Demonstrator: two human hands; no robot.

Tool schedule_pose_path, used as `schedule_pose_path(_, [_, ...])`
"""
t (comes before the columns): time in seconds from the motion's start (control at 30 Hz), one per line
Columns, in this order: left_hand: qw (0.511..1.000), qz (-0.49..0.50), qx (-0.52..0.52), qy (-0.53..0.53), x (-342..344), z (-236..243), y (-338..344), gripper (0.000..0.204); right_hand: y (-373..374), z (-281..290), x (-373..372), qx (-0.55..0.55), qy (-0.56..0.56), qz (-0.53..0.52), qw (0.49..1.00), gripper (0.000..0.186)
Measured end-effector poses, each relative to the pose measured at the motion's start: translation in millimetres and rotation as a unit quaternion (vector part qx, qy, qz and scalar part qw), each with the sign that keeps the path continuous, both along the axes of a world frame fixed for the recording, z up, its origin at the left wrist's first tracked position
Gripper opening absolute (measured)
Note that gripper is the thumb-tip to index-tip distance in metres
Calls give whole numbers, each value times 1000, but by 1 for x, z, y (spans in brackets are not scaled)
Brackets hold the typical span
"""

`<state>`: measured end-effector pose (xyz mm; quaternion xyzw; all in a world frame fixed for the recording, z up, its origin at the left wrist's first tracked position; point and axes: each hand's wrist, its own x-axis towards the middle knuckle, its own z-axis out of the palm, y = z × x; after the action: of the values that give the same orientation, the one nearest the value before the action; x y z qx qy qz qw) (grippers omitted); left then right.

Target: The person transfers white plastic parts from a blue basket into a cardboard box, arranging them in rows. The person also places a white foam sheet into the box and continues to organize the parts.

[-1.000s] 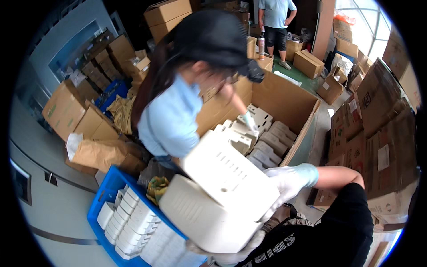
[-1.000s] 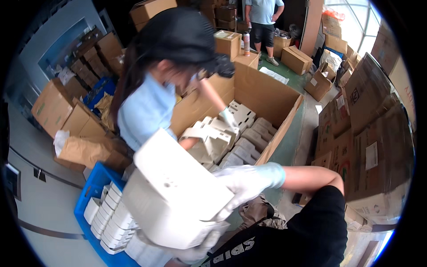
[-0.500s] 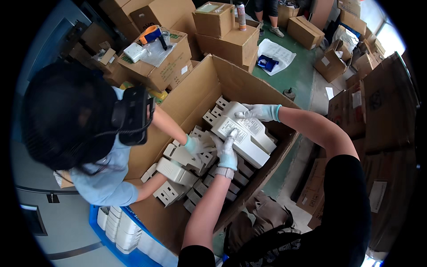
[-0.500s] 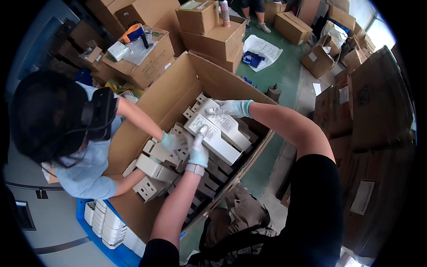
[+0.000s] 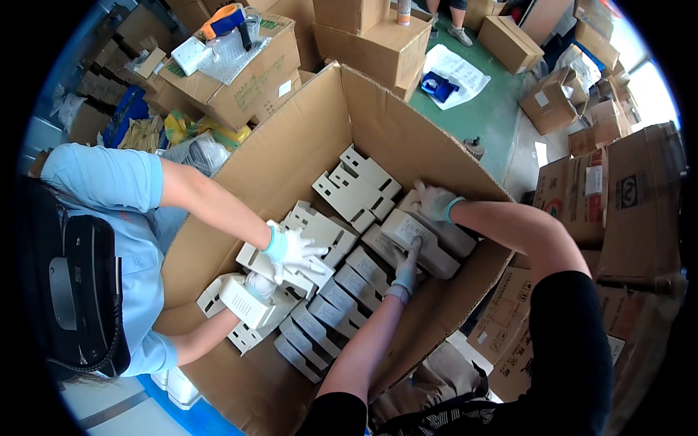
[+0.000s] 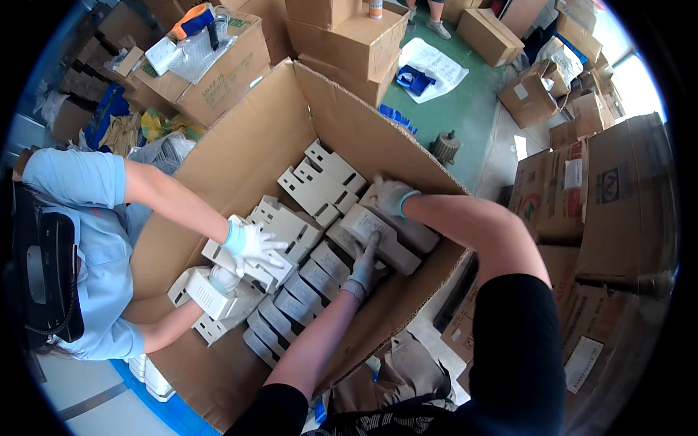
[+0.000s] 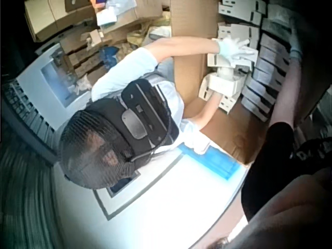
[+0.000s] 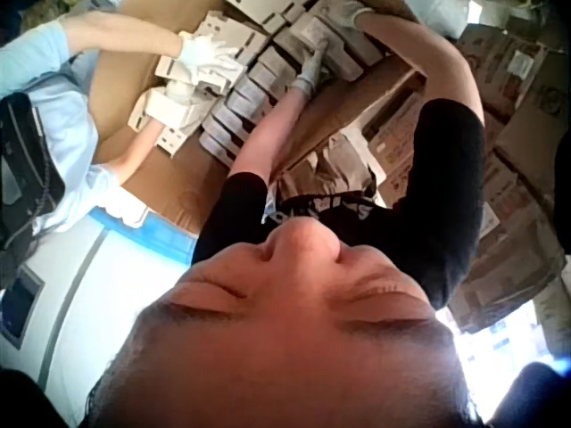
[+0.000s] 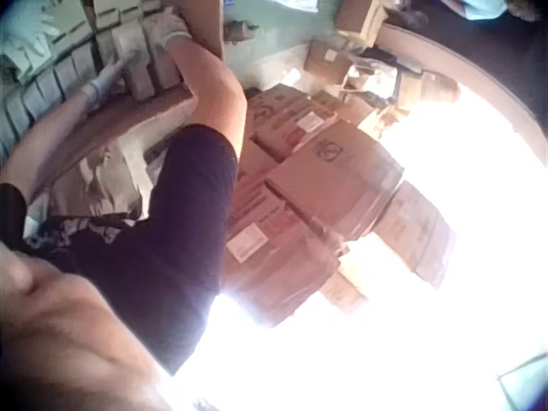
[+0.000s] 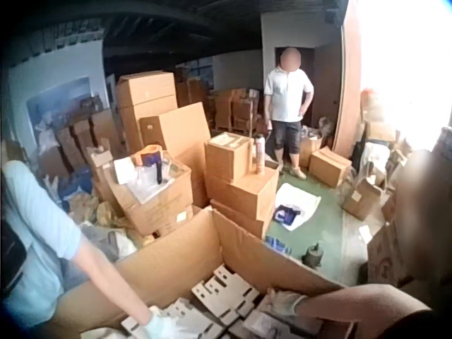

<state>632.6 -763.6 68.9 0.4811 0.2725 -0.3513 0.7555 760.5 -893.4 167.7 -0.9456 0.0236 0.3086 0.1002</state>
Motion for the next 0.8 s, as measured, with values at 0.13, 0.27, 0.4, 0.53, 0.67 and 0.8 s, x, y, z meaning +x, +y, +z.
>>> schedule_pose_path(0.13, [994, -85, -59, -26, 2, 39, -10, 105, -16, 57, -6, 30, -73, 97, 992, 37])
schedule_pose_path(0.27, [974, -149, 108, -131, -1, 34, -5, 107, -25, 114, -14, 131, -80, 120, 981, 32])
schedule_pose_path(0.4, [918, -289, 205, -179, -4, 65, 21, 95, -51, 160, -45, 202, -100, 100, 969, 33])
schedule_pose_path(0.53, [909, -282, 182, -246, -19, 130, 78, 80, -66, 201, -88, 242, -147, 62, 957, 31])
schedule_pose_path(0.67, [849, -275, 296, -342, -51, 185, 173, 66, -35, 227, -125, 315, -235, 39, 919, 24])
schedule_pose_path(0.8, [833, -146, 385, -369, -141, 292, 268, 47, 32, 257, -154, 368, -246, 116, 889, 24])
